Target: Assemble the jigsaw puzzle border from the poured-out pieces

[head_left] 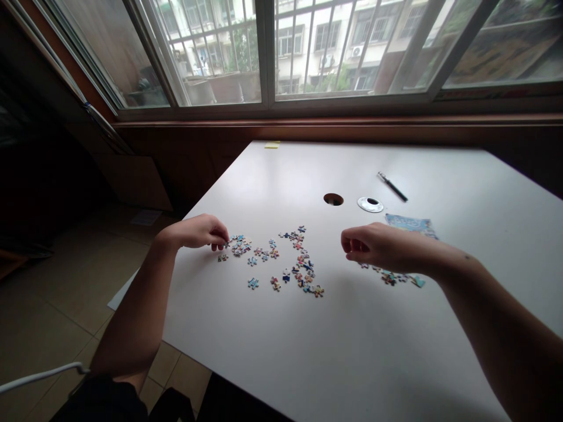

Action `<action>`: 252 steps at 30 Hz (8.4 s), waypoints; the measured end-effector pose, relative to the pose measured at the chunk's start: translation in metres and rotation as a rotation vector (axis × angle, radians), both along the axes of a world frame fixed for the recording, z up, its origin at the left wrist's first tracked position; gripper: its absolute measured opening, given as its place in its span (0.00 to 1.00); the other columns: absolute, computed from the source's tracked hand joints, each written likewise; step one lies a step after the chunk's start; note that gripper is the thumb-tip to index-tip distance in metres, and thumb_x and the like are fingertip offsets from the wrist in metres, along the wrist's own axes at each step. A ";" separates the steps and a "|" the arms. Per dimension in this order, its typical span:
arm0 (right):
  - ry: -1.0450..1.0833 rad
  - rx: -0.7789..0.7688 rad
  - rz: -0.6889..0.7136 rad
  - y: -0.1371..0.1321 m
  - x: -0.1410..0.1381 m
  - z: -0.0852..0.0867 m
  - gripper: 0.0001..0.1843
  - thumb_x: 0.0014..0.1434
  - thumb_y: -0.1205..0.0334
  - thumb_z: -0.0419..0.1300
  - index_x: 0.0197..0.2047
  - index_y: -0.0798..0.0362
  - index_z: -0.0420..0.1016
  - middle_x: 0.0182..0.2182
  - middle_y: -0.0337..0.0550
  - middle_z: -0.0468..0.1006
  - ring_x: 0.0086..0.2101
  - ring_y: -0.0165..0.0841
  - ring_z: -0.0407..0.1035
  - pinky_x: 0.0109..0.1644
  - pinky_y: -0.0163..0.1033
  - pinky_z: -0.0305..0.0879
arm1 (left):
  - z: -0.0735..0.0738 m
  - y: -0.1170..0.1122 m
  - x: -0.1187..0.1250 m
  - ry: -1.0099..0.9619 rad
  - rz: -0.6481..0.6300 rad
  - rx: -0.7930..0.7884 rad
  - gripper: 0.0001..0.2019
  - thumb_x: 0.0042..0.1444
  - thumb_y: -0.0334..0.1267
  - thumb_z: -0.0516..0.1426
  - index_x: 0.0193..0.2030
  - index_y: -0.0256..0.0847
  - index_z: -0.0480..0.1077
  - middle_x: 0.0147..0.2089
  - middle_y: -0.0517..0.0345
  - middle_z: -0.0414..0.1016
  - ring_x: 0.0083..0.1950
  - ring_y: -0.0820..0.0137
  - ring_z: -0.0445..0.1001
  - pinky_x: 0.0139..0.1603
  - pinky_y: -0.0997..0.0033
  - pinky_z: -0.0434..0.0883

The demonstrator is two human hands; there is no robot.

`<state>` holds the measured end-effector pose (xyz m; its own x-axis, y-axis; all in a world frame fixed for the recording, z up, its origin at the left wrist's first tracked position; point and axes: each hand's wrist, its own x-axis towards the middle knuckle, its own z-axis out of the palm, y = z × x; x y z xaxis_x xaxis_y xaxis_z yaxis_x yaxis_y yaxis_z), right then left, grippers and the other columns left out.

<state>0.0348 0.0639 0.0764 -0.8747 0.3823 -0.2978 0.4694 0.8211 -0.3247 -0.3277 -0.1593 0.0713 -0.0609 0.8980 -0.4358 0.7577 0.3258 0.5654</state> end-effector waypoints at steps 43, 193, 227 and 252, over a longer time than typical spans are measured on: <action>0.643 -0.501 0.047 -0.091 -0.043 -0.012 0.05 0.61 0.60 0.60 0.38 0.52 0.69 0.30 0.39 0.77 0.29 0.29 0.70 0.31 0.34 0.65 | -0.011 0.018 0.126 -0.627 -0.201 0.439 0.20 0.56 0.36 0.63 0.52 0.39 0.62 0.36 0.52 0.80 0.35 0.67 0.81 0.36 0.67 0.78; 0.658 -0.579 -0.029 -0.109 0.058 -0.068 0.10 0.68 0.59 0.52 0.40 0.53 0.72 0.24 0.38 0.74 0.23 0.25 0.65 0.30 0.31 0.63 | -0.029 0.007 0.217 -0.313 -0.271 0.701 0.06 0.62 0.33 0.55 0.40 0.40 0.74 0.35 0.52 0.75 0.36 0.70 0.74 0.36 0.71 0.71; 0.632 0.141 -0.202 -0.019 0.105 -0.065 0.12 0.62 0.57 0.55 0.37 0.52 0.79 0.27 0.43 0.77 0.26 0.33 0.68 0.32 0.38 0.64 | 0.000 -0.027 0.015 0.153 -0.042 0.407 0.11 0.54 0.44 0.58 0.38 0.42 0.78 0.36 0.56 0.77 0.36 0.70 0.73 0.35 0.75 0.69; 0.633 0.188 -0.254 -0.023 0.104 -0.071 0.09 0.63 0.60 0.55 0.41 0.52 0.74 0.25 0.38 0.73 0.24 0.30 0.65 0.30 0.35 0.63 | -0.017 -0.044 0.046 0.060 0.012 0.352 0.10 0.57 0.44 0.57 0.34 0.40 0.72 0.34 0.57 0.72 0.33 0.70 0.69 0.33 0.73 0.65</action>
<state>0.1384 0.0413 0.0056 -0.7350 0.5927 0.3294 0.4219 0.7800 -0.4622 -0.2813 -0.2035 0.0540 -0.0886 0.9915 -0.0949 0.7900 0.1280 0.5996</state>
